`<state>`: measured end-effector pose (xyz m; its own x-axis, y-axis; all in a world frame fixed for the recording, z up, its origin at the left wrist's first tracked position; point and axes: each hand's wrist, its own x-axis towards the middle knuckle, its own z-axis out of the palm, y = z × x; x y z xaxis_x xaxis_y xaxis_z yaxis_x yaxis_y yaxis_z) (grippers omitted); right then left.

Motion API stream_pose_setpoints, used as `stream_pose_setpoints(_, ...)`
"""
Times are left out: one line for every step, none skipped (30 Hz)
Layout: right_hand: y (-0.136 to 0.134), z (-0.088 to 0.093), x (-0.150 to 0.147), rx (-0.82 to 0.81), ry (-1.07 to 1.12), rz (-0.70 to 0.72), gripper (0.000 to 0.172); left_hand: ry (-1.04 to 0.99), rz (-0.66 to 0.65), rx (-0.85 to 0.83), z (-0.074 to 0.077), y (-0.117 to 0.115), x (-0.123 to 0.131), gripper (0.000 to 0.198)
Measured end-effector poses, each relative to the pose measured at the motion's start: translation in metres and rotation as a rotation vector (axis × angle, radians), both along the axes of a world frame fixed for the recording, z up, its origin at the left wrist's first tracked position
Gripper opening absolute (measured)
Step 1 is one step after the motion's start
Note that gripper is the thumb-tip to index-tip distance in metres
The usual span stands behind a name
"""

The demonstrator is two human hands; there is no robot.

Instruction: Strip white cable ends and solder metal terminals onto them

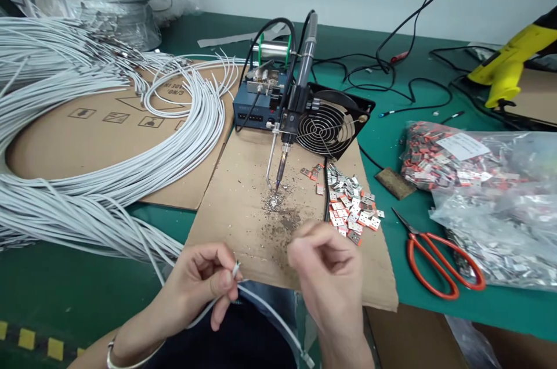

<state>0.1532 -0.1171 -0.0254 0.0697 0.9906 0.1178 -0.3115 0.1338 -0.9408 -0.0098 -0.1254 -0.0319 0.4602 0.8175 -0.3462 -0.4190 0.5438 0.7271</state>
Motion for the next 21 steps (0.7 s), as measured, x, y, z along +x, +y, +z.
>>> stream_pose_setpoints(0.0, 0.0, 0.002, -0.025, -0.108, 0.049, 0.011, 0.016, 0.009, 0.006, 0.001, 0.001, -0.002, 0.034)
stream_pose_setpoints(-0.001, 0.0, 0.002, -0.044, -0.221, 0.114, 0.009, 0.035, 0.015, 0.011, 0.002, 0.003, -0.004, 0.034)
stream_pose_setpoints(-0.002, 0.0, 0.001, -0.05, -0.311, 0.168, 0.011, 0.06, 0.013, 0.014, 0.003, 0.004, -0.006, 0.035)
stream_pose_setpoints(-0.004, 0.0, -0.001, -0.044, -0.369, 0.204, 0.012, 0.088, 0.012, 0.015, 0.005, 0.005, -0.006, 0.036)
stream_pose_setpoints(-0.005, 0.0, -0.003, -0.028, -0.405, 0.221, 0.012, 0.119, 0.009, 0.016, 0.006, 0.005, -0.006, 0.037)
stream_pose_setpoints(-0.006, 0.0, -0.004, -0.007, -0.433, 0.23, 0.01, 0.152, 0.01, 0.018, 0.007, 0.006, -0.006, 0.038)
stream_pose_setpoints(-0.006, 0.001, -0.006, 0.008, -0.462, 0.234, 0.008, 0.186, 0.009, 0.023, 0.008, 0.006, -0.005, 0.039)
stream_pose_setpoints(-0.007, 0.002, -0.007, 0.016, -0.493, 0.239, 0.007, 0.217, 0.007, 0.028, 0.009, 0.006, -0.005, 0.04)
stream_pose_setpoints(-0.006, 0.004, -0.007, 0.02, -0.524, 0.239, 0.007, 0.243, 0.002, 0.034, 0.01, 0.006, -0.005, 0.04)
stream_pose_setpoints(-0.006, 0.007, -0.006, 0.024, -0.555, 0.24, 0.007, 0.266, -0.003, 0.042, 0.011, 0.005, -0.005, 0.039)
stream_pose_setpoints(-0.005, 0.009, -0.005, 0.034, -0.584, 0.241, 0.008, 0.288, -0.011, 0.052, 0.011, 0.005, -0.005, 0.039)
stream_pose_setpoints(-0.004, 0.011, -0.004, 0.045, -0.606, 0.249, 0.009, 0.305, -0.019, 0.059, 0.011, 0.005, -0.006, 0.038)
stream_pose_setpoints(-0.004, 0.012, -0.003, 0.059, -0.617, 0.258, 0.011, 0.317, -0.029, 0.062, 0.011, 0.005, -0.007, 0.037)
stream_pose_setpoints(-0.004, 0.012, -0.003, 0.078, -0.613, 0.266, 0.013, 0.319, -0.037, 0.059, 0.011, 0.004, -0.007, 0.037)
stream_pose_setpoints(-0.004, 0.011, -0.004, 0.096, -0.591, 0.261, 0.014, 0.307, -0.047, 0.052, 0.011, 0.004, -0.007, 0.037)
stream_pose_setpoints(-0.004, 0.009, -0.006, 0.117, -0.56, 0.242, 0.016, 0.278, -0.054, 0.041, 0.01, 0.005, -0.006, 0.038)
stream_pose_setpoints(-0.006, 0.006, -0.01, 0.142, -0.53, 0.204, 0.016, 0.236, -0.059, 0.024, 0.009, 0.005, -0.005, 0.039)
stream_pose_setpoints(-0.008, 0.003, -0.016, 0.178, -0.512, 0.14, 0.016, 0.186, -0.065, 0.005, 0.007, 0.006, -0.004, 0.04)
stream_pose_setpoints(-0.01, -0.001, -0.021, 0.231, -0.507, 0.048, 0.017, 0.135, -0.068, -0.014, 0.006, 0.006, -0.002, 0.041)
stream_pose_setpoints(-0.013, -0.004, -0.027, 0.301, -0.518, -0.055, 0.018, 0.096, -0.07, -0.031, 0.005, 0.007, 0.0, 0.042)
stream_pose_setpoints(-0.015, -0.006, -0.032, 0.384, -0.543, -0.158, 0.019, 0.077, -0.068, -0.045, 0.005, 0.007, 0.0, 0.042)
